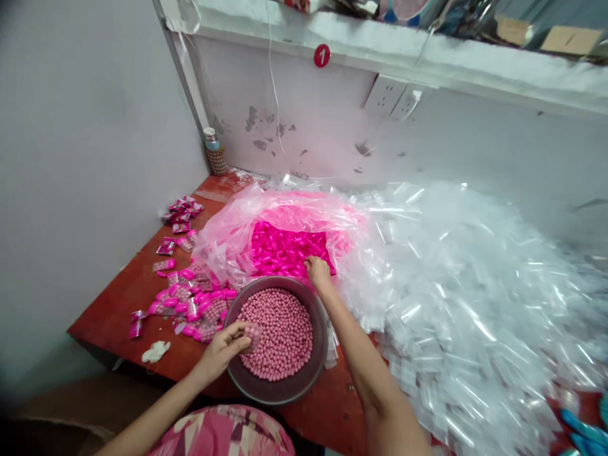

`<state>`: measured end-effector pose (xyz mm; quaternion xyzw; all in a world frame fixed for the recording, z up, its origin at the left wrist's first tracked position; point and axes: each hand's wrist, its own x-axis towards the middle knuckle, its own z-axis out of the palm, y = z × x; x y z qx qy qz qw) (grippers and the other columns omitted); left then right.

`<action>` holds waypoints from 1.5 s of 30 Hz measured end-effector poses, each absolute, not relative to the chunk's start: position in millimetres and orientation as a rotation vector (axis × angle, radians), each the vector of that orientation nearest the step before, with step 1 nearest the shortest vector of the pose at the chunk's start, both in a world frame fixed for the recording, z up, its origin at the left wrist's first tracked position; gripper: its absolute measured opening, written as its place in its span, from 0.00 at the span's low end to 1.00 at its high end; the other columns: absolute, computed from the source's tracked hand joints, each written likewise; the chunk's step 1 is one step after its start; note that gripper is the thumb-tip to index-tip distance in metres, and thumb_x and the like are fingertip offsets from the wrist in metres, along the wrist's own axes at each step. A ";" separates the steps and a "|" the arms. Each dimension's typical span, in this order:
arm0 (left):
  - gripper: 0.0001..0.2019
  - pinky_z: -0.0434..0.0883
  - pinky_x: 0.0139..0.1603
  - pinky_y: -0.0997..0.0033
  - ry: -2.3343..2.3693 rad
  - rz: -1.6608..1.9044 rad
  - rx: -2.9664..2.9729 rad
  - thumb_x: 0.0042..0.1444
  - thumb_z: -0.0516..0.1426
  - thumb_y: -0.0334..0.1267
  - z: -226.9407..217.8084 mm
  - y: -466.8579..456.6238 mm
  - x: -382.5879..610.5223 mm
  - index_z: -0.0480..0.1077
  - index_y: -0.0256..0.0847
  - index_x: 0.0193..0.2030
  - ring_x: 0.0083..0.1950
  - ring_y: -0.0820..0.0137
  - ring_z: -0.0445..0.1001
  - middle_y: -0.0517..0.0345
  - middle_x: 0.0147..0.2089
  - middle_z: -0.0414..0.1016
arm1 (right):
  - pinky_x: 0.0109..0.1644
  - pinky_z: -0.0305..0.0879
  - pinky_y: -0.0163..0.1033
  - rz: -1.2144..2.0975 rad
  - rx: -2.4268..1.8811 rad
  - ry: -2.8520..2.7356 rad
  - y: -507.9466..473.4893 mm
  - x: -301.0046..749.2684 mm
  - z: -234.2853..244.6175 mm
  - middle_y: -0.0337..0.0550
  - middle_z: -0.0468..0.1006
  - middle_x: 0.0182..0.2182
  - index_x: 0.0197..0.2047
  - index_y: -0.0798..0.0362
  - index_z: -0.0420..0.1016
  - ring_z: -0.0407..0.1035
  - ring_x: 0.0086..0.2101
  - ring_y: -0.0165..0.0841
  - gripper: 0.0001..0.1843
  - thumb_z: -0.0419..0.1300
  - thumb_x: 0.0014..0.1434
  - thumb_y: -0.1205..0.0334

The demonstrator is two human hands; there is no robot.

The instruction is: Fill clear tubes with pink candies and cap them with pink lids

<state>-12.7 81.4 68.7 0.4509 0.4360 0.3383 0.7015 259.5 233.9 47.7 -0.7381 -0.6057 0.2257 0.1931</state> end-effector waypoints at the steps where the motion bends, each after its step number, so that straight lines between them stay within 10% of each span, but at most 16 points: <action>1: 0.14 0.68 0.39 0.72 0.987 0.754 1.010 0.51 0.57 0.43 67.9 81.2 -14.6 0.71 0.36 0.41 0.38 0.69 0.70 0.55 0.36 0.73 | 0.48 0.59 0.40 0.613 -2.091 -1.717 244.6 255.8 45.5 0.47 0.77 0.38 0.38 0.54 0.75 0.69 0.41 0.37 0.11 0.53 0.56 0.65; 13: 0.13 0.69 0.40 0.73 1.160 0.826 0.883 0.51 0.57 0.41 66.0 87.0 -31.7 0.71 0.40 0.42 0.38 0.69 0.72 0.56 0.37 0.76 | 0.40 0.61 0.44 0.478 -2.390 -1.620 320.6 199.9 27.3 0.57 0.75 0.39 0.43 0.57 0.71 0.69 0.40 0.43 0.20 0.52 0.57 0.50; 32: 0.13 0.68 0.47 0.68 1.244 0.861 1.598 0.56 0.52 0.37 96.2 110.2 -14.2 0.71 0.41 0.46 0.45 0.67 0.73 0.53 0.45 0.76 | 0.42 0.63 0.39 0.882 -1.118 -2.130 127.9 169.1 126.3 0.45 0.72 0.36 0.43 0.52 0.67 0.66 0.37 0.33 0.10 0.49 0.61 0.62; 45: 0.11 0.64 0.36 0.72 1.048 0.734 1.873 0.57 0.50 0.35 97.5 89.7 -8.8 0.72 0.38 0.29 0.31 0.70 0.69 0.55 0.27 0.72 | 0.36 0.66 0.40 0.548 -1.343 -2.322 70.1 162.4 113.5 0.48 0.69 0.33 0.48 0.55 0.64 0.65 0.33 0.36 0.14 0.44 0.62 0.66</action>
